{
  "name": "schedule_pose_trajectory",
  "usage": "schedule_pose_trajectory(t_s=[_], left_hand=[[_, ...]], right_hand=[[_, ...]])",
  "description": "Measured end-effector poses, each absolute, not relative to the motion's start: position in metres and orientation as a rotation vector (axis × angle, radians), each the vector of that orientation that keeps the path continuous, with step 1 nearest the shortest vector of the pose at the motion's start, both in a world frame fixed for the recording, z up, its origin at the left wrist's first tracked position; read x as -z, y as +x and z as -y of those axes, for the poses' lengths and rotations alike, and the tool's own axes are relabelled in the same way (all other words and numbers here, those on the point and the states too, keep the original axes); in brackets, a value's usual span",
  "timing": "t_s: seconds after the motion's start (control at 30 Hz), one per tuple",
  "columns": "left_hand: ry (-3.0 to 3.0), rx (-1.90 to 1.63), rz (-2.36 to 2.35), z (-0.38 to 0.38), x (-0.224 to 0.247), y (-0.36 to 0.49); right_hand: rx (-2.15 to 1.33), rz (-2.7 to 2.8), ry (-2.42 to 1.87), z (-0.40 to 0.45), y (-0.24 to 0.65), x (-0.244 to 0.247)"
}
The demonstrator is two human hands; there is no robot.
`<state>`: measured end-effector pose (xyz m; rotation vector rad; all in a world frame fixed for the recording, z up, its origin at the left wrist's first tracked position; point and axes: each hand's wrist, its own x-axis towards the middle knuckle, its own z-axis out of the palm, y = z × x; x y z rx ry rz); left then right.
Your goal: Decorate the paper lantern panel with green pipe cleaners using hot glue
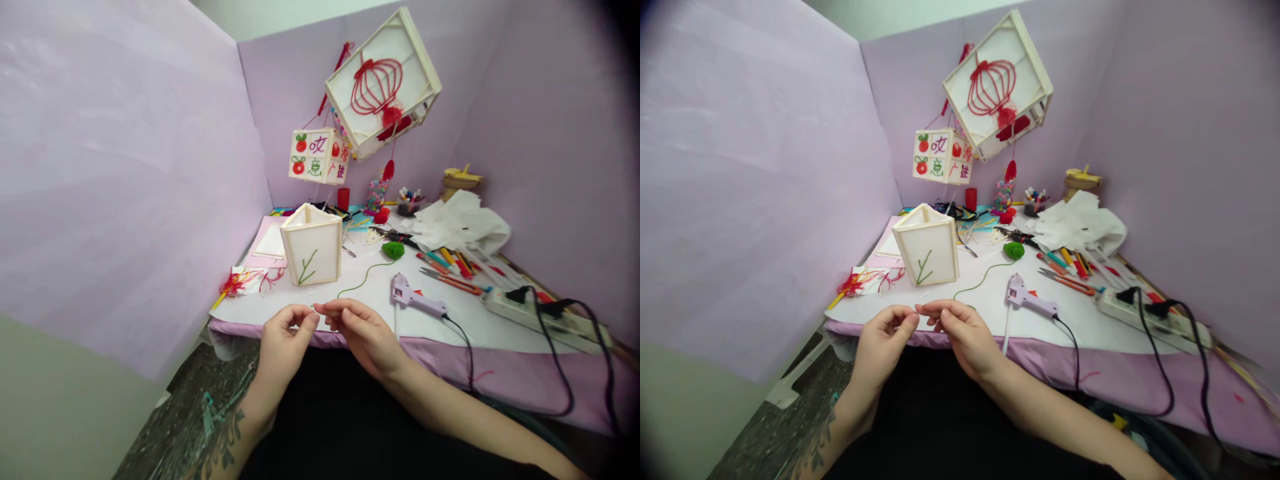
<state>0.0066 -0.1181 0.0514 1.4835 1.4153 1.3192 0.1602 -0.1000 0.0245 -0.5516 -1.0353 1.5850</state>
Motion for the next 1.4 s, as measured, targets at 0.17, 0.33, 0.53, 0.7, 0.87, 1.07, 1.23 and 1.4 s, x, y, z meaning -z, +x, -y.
schedule_pose_trajectory(t_s=[0.17,0.33,0.53,0.7,0.87,1.07,1.23,1.4], left_hand=[[1.455,-1.307,-1.431,0.118,-0.051,0.009],[1.498,-1.271,-1.427,0.117,-0.051,0.004],[1.504,-1.314,-1.477,0.116,-0.047,-0.002],[1.575,-1.304,-1.470,0.118,-0.047,0.003],[1.650,-1.363,-1.499,0.118,-0.049,0.004],[1.794,-1.316,-1.496,0.118,-0.051,0.003],[1.806,-1.328,-1.500,0.119,-0.049,0.002],[1.831,-1.364,-1.578,0.116,-0.042,-0.012]], right_hand=[[-1.488,1.140,-0.589,0.100,0.162,-0.022],[-1.625,1.003,-0.528,0.099,0.161,-0.020],[-1.813,0.815,-0.481,0.097,0.162,-0.021],[-1.818,0.803,-0.464,0.098,0.163,-0.019],[-1.823,0.813,-0.447,0.099,0.162,-0.019],[-1.829,0.820,-0.451,0.098,0.161,-0.020],[-1.824,0.819,-0.457,0.099,0.164,-0.018],[-1.814,0.812,-0.478,0.098,0.163,-0.019]])
